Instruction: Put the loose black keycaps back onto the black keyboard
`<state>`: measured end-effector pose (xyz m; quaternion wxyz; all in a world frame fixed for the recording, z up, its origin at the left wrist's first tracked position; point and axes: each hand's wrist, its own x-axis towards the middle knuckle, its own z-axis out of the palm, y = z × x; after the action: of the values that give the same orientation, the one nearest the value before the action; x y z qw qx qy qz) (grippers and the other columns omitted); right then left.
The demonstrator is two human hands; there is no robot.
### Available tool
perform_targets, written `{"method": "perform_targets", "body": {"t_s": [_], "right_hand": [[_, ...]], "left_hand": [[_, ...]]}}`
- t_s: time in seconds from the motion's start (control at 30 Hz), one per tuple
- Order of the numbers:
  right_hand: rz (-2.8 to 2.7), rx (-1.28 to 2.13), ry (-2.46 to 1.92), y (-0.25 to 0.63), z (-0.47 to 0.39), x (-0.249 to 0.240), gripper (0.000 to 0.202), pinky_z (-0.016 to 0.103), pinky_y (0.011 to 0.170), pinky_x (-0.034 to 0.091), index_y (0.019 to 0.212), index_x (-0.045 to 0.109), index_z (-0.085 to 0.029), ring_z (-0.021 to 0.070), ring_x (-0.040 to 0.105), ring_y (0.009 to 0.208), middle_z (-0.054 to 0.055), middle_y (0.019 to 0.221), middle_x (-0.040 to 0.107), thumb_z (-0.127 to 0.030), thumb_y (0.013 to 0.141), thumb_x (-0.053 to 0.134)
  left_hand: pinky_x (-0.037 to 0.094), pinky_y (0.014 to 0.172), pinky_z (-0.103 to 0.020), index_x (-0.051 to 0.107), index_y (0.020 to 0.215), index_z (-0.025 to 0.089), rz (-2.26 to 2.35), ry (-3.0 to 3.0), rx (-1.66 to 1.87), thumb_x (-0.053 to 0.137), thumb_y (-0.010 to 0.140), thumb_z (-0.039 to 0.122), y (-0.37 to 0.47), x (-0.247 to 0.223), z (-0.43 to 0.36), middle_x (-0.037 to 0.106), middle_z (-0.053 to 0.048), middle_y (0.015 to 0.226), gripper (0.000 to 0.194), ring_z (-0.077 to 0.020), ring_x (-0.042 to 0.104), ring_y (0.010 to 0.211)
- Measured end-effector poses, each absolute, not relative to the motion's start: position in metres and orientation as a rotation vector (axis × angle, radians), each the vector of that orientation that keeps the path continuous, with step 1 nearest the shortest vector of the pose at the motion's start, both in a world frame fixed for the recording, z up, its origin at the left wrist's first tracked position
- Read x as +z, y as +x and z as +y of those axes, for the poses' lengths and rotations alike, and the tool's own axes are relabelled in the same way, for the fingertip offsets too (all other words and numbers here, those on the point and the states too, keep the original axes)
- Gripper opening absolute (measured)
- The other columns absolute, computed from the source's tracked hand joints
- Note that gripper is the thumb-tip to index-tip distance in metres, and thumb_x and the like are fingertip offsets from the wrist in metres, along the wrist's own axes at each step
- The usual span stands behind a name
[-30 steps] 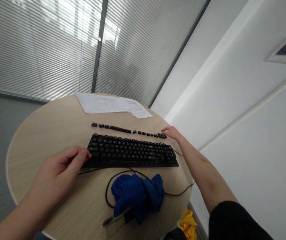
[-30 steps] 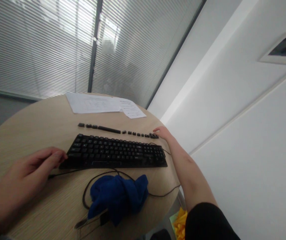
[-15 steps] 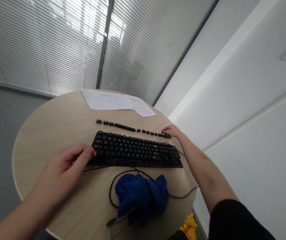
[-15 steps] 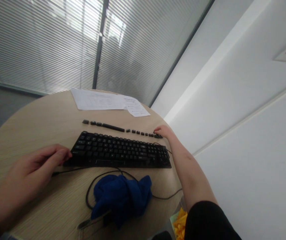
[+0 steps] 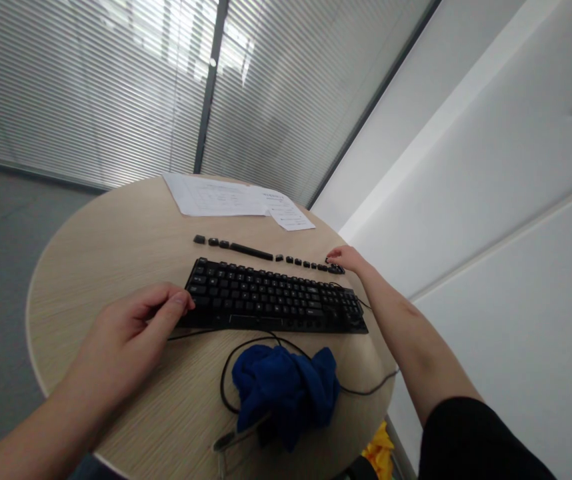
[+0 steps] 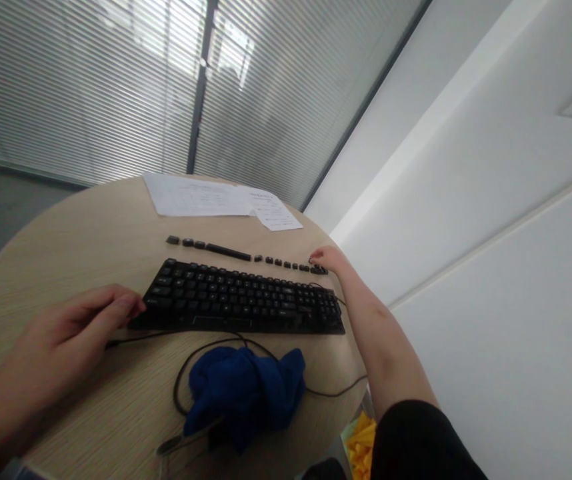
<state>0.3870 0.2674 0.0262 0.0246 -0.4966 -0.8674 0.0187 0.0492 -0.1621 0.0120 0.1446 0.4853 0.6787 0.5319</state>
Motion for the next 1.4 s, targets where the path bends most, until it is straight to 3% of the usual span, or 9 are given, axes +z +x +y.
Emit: {"method": "perform_targets", "body": {"t_s": [0.33, 0.57, 0.83, 0.97, 1.17, 1.4], "right_hand": [[-2.528, 0.167, -1.431, 0.371, 0.266, 0.024, 0.014, 0.029, 0.092, 0.054, 0.089, 0.083, -0.023, 0.0209, 0.072, 0.09, 0.002, 0.091, 0.078, -0.022, 0.076, 0.077], [-2.131, 0.201, -1.318, 0.42, 0.216, 0.054, 0.035, 0.036, 0.091, 0.056, 0.113, 0.077, -0.016, 0.022, 0.071, 0.094, 0.008, 0.108, 0.077, -0.035, 0.088, 0.06], [-1.654, 0.452, -1.164, 0.496, 0.076, -0.025, 0.039, 0.04, 0.09, 0.057, 0.101, 0.078, -0.017, 0.0236, 0.071, 0.094, 0.01, 0.101, 0.077, -0.05, 0.081, 0.074], [-1.692, 0.395, -1.208, 0.5, 0.058, -0.048, 0.043, 0.043, 0.091, 0.057, 0.106, 0.078, -0.017, 0.0257, 0.07, 0.097, 0.012, 0.103, 0.076, -0.053, 0.086, 0.069], [-1.907, 0.208, -1.181, 0.497, 0.063, -0.045, 0.037, 0.048, 0.104, 0.05, 0.103, 0.079, -0.022, 0.0281, 0.065, 0.109, 0.011, 0.111, 0.074, -0.054, 0.09, 0.065], [-2.163, 0.118, -1.094, 0.491, 0.063, -0.043, 0.023, 0.044, 0.094, 0.052, 0.104, 0.079, -0.027, 0.0257, 0.064, 0.102, 0.008, 0.104, 0.073, -0.039, 0.096, 0.061]], "left_hand": [[0.044, 0.065, -0.031, 0.068, 0.073, 0.025, 1.959, 1.406, 1.546, 0.05, 0.087, 0.059, 0.049, 0.01, -0.163, 0.07, 0.001, 0.068, 0.041, -0.0225, 0.064, 0.069], [0.043, 0.063, -0.03, 0.068, 0.071, 0.025, 1.946, 1.421, 1.581, 0.05, 0.087, 0.055, 0.05, 0.009, -0.162, 0.067, 0.002, 0.066, 0.039, -0.02, 0.061, 0.065], [0.043, 0.068, -0.029, 0.069, 0.074, 0.024, 1.942, 1.384, 1.606, 0.051, 0.086, 0.053, 0.052, 0.005, -0.158, 0.068, 0.002, 0.071, 0.036, -0.0188, 0.062, 0.07], [0.043, 0.069, -0.029, 0.069, 0.076, 0.023, 1.992, 1.365, 1.591, 0.05, 0.084, 0.054, 0.051, 0.004, -0.157, 0.067, 0.001, 0.071, 0.037, -0.0184, 0.061, 0.07], [0.043, 0.068, -0.028, 0.068, 0.076, 0.022, 2.014, 1.308, 1.582, 0.052, 0.081, 0.054, 0.052, 0.011, -0.159, 0.066, 0.001, 0.071, 0.036, -0.0193, 0.061, 0.071], [0.044, 0.069, -0.029, 0.068, 0.074, 0.023, 2.065, 1.258, 1.556, 0.053, 0.077, 0.052, 0.055, 0.016, -0.161, 0.068, 0.0, 0.071, 0.032, -0.0201, 0.061, 0.071]]}}
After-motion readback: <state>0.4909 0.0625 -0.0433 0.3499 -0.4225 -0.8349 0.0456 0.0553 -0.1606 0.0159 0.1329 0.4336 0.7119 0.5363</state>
